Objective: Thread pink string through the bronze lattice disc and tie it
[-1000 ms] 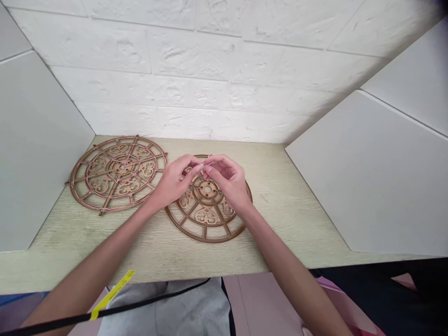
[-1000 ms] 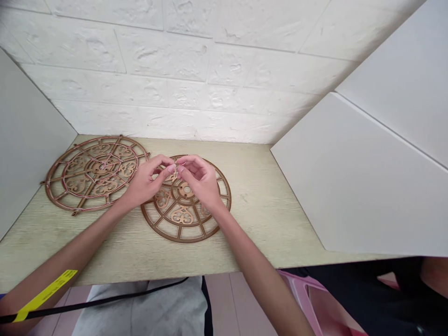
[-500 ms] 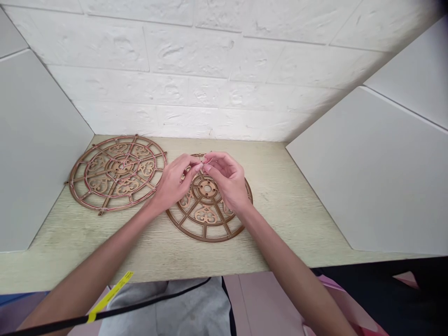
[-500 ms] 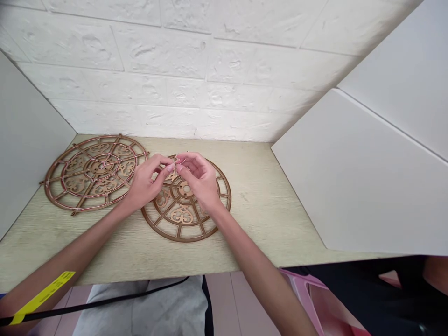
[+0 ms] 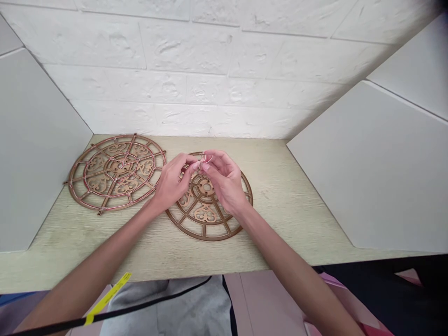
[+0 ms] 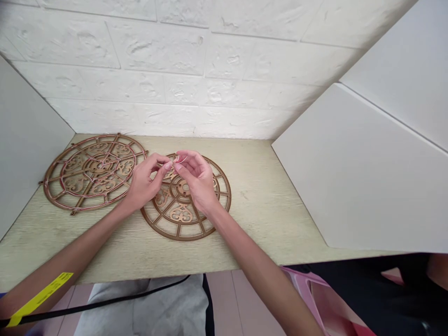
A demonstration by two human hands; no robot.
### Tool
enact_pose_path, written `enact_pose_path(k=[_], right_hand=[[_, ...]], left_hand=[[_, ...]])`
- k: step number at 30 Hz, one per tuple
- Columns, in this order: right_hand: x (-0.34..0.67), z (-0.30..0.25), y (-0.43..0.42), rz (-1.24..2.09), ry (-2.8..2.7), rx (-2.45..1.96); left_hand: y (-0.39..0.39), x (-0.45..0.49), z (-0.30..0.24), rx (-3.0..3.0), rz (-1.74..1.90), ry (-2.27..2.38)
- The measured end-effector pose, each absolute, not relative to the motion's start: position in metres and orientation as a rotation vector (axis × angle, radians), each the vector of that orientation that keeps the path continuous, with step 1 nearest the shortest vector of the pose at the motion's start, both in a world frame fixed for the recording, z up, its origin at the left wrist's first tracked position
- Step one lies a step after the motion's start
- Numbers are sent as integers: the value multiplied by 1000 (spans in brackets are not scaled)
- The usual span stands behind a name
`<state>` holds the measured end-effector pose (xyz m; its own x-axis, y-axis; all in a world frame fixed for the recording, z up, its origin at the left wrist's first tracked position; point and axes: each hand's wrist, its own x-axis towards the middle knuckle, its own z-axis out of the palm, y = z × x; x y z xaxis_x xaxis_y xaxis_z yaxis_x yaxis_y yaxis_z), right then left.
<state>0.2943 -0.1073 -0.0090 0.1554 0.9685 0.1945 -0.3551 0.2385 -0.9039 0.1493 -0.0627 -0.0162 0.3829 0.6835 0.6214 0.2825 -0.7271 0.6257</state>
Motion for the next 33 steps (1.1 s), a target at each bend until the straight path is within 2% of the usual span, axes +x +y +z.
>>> enact_pose_path(k=[9,33], right_hand=[[295,-8,-107,1088,-966,-820],[297,-6,-108,1427,-686,-773]], left_hand=[[-63,150,-16,2326,1393,787],[-59,145,-14,2861,1482,620]])
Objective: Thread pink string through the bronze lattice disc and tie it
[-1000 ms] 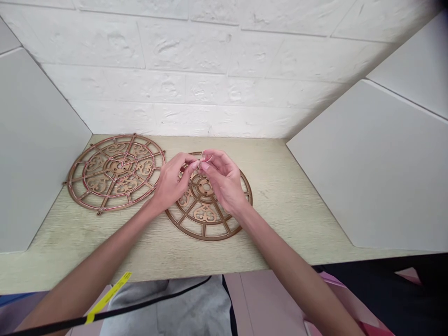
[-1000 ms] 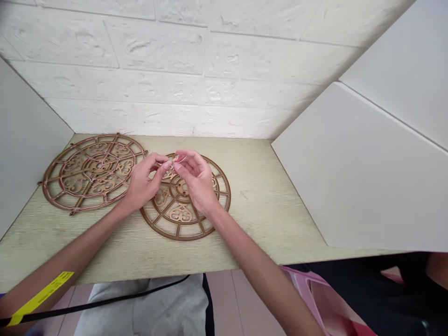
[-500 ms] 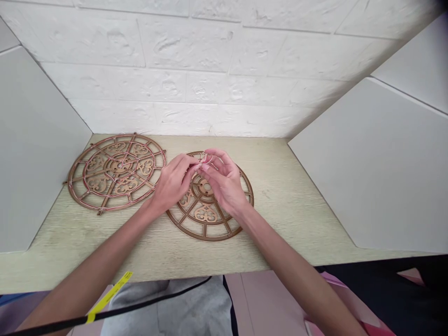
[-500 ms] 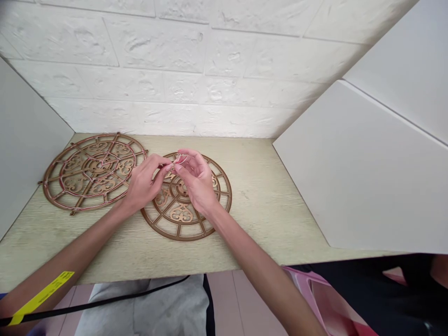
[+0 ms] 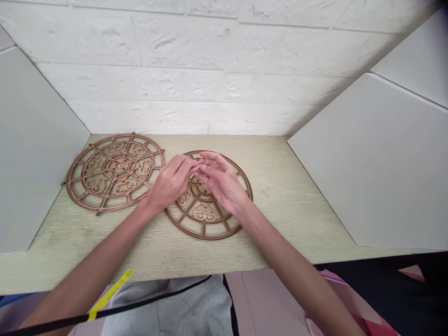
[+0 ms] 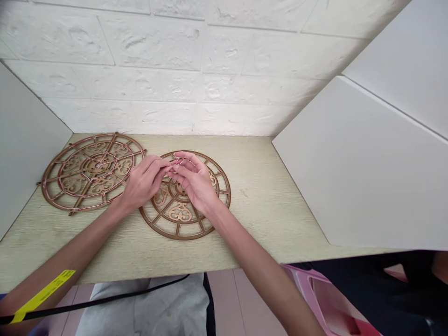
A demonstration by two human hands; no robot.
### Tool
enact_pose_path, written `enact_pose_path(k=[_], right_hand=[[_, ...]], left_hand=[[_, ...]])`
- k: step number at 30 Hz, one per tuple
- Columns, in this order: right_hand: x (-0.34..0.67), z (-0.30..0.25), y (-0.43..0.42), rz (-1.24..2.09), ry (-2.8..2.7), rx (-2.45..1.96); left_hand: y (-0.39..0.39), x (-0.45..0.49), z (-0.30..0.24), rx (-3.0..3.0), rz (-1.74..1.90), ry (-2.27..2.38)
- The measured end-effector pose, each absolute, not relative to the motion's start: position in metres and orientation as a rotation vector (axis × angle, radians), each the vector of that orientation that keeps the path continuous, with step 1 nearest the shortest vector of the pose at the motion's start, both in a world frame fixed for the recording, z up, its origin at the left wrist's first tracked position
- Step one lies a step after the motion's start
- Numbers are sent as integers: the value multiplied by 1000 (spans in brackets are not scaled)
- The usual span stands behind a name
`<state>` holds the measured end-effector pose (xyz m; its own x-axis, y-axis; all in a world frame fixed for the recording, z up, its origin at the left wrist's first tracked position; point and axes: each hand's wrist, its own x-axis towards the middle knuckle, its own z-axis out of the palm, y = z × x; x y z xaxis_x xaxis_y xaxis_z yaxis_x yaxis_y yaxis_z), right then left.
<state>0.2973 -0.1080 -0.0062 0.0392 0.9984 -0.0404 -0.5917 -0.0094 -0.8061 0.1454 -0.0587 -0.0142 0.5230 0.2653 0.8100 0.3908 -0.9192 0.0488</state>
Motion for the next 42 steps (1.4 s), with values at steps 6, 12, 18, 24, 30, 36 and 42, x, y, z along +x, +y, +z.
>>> enact_pose_path(k=[6,12,18,24,30,36,42], right_hand=[[296,-11,-107,1479,-586,-767],[296,-12,-106,1415,-655,-817],[302,-5,-107,865,-1020,-1118],[308,-2,-109,201,-1611,-1171],[306,-7,-108,156,-1737,-1139],[307,-4,-108,325,-1676,-1111],[308,-4,-107,529,-1593,-1056]], left_hand=[[-58,144,-18,-2654,-1311,-623],[-58,149,-25,-2913,-1622,-1056],[-57,155,-26,-3120,-2055,-1385],[-55,154,-21,-3156,-2140,-1328],[-53,151,-18,-3189,-2149,-1255],[-52,149,-16,-3197,-2115,-1259],[-54,150,-14,-3233,-2135,-1241]])
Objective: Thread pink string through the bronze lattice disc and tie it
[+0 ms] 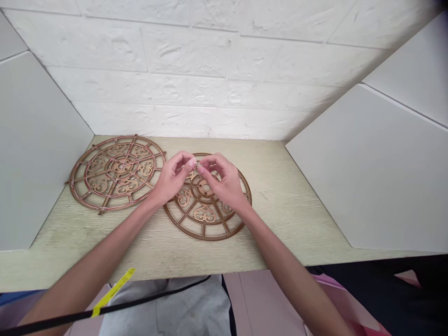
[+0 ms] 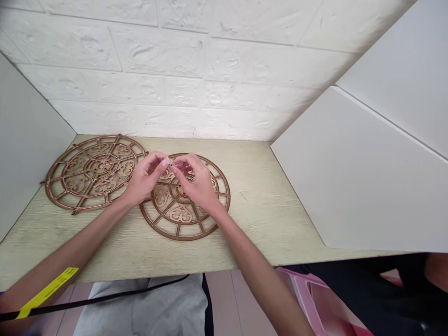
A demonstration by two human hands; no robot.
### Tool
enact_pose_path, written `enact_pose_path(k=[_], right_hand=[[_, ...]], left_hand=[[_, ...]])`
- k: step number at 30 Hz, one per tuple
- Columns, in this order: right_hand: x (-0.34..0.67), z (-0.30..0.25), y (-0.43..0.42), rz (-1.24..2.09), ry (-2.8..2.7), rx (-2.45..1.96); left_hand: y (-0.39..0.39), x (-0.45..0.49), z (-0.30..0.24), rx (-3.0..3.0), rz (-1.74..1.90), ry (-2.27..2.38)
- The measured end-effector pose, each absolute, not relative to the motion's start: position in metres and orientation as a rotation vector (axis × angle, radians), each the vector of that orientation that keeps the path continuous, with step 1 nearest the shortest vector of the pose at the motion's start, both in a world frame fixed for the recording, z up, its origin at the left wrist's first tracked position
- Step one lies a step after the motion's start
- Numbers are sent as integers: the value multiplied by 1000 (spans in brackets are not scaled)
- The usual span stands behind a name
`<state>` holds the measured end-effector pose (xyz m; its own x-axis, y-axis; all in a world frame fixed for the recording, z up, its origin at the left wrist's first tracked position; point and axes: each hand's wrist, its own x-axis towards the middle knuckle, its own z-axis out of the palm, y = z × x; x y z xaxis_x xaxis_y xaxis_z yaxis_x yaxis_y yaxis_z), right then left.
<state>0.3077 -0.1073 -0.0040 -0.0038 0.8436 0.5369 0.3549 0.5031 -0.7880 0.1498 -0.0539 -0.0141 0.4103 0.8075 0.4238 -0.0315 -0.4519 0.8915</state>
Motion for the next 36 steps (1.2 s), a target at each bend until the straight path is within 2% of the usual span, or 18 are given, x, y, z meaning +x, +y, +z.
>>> enact_pose_path(k=[16,26,36], right_hand=[[308,-6,-108,507,-1557,-1060],[320,5,-109,574,-1812,-997],[321,9,-110,608,-1918,-957]], left_hand=[[-62,152,-10,1657,1120,636],[-49,134,4,1750,688,517],[-48,128,10,1769,495,438]])
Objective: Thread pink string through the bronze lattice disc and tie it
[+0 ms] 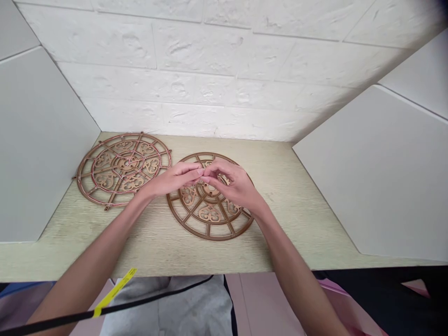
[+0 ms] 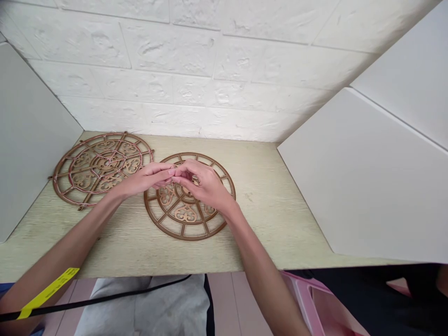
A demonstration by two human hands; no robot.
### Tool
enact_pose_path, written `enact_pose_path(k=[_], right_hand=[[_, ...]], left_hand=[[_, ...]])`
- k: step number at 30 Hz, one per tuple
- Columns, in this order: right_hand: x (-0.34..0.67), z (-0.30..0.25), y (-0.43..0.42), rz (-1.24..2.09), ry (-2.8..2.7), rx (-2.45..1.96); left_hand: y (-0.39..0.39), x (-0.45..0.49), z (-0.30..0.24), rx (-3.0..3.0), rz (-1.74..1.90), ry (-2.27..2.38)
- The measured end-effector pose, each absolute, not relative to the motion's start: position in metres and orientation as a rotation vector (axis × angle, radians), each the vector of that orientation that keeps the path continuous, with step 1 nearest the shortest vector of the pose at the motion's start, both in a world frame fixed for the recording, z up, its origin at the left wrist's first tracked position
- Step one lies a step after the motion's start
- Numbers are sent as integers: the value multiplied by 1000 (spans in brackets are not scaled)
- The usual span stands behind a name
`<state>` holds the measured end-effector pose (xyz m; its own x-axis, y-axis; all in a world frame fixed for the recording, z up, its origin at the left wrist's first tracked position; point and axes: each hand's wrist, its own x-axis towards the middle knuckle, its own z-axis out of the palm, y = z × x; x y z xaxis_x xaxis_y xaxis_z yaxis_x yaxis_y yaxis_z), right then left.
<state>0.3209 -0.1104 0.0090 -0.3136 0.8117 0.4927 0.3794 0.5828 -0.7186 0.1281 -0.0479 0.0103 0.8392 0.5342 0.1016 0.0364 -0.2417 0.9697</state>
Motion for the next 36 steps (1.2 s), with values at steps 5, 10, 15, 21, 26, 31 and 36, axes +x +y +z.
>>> enact_pose_path(k=[5,10,15,21,26,31,36], right_hand=[[321,10,-110,572,-1930,-961],[323,9,-109,559,-1926,-954],[321,5,-108,547,-1898,-983],[320,3,-108,487,-1875,-1032],[323,2,-106,397,-1900,-1031],[319,-1,-107,305,-1917,-1072],[318,1,-107,311,-1871,-1036]], left_hand=[[-48,129,7,1765,523,451],[-48,131,5,1806,639,435],[-49,135,5,1925,741,517],[-50,136,-1,1938,760,618],[-51,137,-3,2094,817,674],[-51,139,-8,2203,885,714],[-50,137,-9,2255,892,713]])
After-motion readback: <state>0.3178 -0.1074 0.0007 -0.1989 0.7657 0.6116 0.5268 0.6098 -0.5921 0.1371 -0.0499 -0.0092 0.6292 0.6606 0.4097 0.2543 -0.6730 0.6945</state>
